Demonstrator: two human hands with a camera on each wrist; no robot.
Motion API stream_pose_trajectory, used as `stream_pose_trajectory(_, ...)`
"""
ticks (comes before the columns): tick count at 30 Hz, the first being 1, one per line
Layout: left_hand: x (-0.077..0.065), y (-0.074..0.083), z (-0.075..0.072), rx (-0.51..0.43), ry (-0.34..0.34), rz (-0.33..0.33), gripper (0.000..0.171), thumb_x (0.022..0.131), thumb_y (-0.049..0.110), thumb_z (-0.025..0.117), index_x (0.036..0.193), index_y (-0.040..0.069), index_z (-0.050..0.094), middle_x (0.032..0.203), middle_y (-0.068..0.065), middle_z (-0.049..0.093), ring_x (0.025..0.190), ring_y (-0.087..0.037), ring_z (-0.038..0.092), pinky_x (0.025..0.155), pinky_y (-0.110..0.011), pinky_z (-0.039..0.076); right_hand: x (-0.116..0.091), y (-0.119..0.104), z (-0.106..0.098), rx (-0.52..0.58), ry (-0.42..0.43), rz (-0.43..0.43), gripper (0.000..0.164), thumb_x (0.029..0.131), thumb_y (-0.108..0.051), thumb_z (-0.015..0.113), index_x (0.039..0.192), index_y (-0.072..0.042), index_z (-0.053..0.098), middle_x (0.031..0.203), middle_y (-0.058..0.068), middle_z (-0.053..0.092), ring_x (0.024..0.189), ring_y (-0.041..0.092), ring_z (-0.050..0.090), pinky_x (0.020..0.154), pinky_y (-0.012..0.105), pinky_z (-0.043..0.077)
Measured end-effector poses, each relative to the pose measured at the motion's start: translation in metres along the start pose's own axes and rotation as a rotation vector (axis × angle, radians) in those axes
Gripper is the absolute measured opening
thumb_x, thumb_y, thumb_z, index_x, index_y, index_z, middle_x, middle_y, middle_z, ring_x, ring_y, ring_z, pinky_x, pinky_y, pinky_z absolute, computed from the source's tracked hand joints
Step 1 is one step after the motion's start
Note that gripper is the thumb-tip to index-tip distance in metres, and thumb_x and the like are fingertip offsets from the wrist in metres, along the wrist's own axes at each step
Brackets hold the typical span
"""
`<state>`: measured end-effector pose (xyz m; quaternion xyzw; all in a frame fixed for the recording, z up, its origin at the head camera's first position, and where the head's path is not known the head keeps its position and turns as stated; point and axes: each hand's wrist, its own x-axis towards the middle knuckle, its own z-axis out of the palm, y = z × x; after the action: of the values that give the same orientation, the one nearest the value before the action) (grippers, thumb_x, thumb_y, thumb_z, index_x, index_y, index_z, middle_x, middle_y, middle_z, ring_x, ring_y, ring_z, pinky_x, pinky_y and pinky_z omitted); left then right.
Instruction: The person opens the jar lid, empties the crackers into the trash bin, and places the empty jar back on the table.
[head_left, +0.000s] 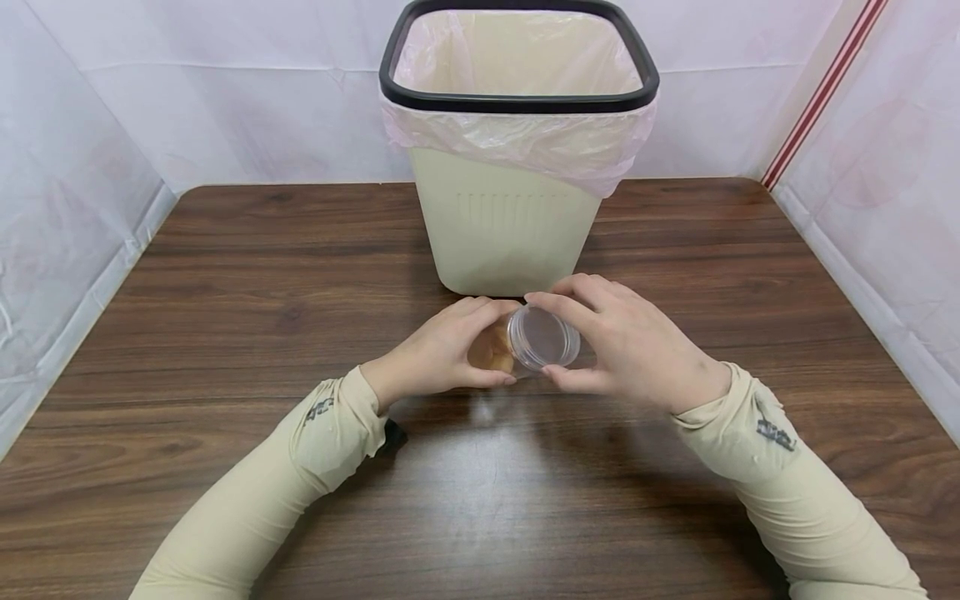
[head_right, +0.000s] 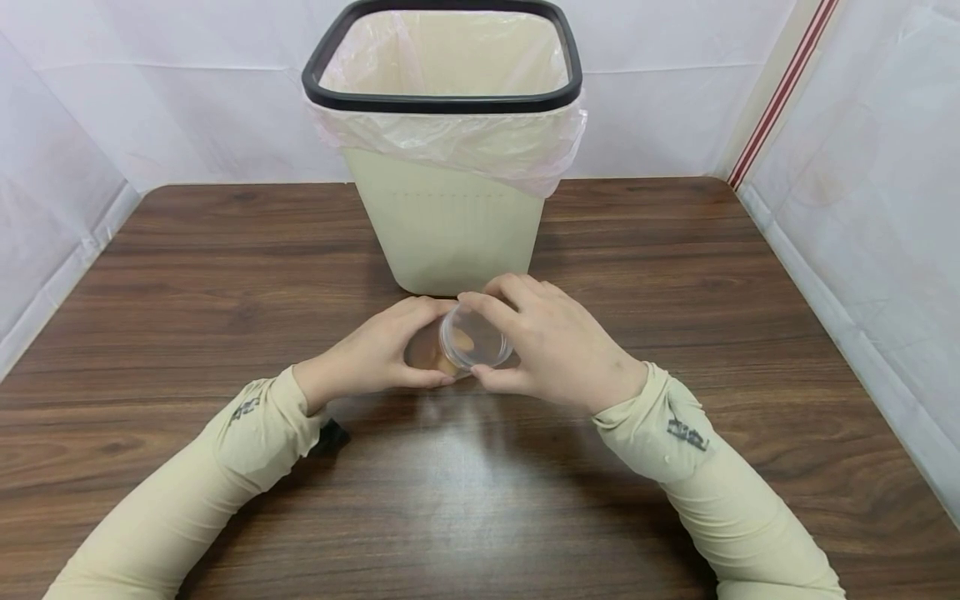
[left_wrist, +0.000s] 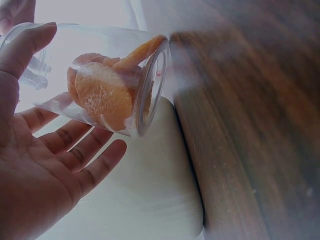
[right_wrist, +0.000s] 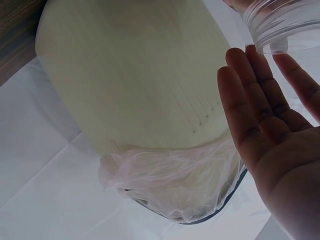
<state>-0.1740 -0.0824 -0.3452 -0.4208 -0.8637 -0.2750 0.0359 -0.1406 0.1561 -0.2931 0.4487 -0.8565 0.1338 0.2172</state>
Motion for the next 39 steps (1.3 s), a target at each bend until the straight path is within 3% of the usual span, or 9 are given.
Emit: stream_pose_trajectory(39,0.001,-0.001,-0.001,-0.005,0.009,-0.015,0.068,0.074,0.033,0.081,0.131,0.009,0.053,0.115,-0.002,0.063,0.104,-0.016,0.056,0.097,-0.034,0.045,0.000,0.003,-0.013,0.066,0.004,0.033,0.058,0.072,-0.031,0.074,0.124,-0.009,0.060,0.108,0.009,0.061,0.088,0.021,0.061,0.078,0.038,0.051)
